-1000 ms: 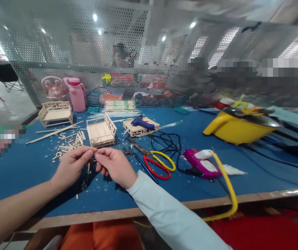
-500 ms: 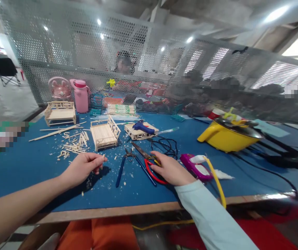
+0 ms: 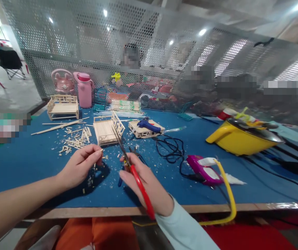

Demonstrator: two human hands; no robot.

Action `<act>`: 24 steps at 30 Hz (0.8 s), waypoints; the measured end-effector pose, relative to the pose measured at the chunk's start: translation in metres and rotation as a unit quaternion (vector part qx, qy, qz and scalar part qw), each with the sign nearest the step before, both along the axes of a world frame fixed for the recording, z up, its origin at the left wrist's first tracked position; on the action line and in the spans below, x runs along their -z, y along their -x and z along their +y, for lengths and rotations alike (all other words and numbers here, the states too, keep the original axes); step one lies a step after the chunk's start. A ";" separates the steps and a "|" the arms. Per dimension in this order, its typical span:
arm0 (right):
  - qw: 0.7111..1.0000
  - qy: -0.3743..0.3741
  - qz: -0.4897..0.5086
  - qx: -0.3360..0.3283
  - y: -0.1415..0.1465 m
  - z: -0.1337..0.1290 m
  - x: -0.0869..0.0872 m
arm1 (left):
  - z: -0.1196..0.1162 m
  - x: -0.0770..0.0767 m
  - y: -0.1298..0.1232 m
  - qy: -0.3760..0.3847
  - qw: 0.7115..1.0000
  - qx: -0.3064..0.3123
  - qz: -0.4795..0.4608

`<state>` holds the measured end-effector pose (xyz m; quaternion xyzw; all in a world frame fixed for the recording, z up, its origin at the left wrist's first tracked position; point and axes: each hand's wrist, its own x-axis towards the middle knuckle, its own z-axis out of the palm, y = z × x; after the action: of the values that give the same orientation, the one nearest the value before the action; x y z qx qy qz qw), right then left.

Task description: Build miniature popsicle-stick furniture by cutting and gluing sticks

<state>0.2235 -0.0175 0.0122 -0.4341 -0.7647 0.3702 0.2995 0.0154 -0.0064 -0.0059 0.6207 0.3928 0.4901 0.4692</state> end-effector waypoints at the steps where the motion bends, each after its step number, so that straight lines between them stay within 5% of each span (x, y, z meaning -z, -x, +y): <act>1: 1.000 -0.016 -0.003 -0.015 0.007 0.001 0.002 | -0.001 -0.002 0.001 -0.016 1.000 -0.006 0.015; 24: 0.993 -0.069 0.027 -0.095 0.031 0.001 0.006 | -0.002 -0.006 0.007 -0.259 0.952 -0.075 0.143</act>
<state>0.1925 -0.0169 0.0067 -0.3275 -0.8178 0.3547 0.3131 0.0079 -0.0089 0.0004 0.7530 0.3605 0.5155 0.1929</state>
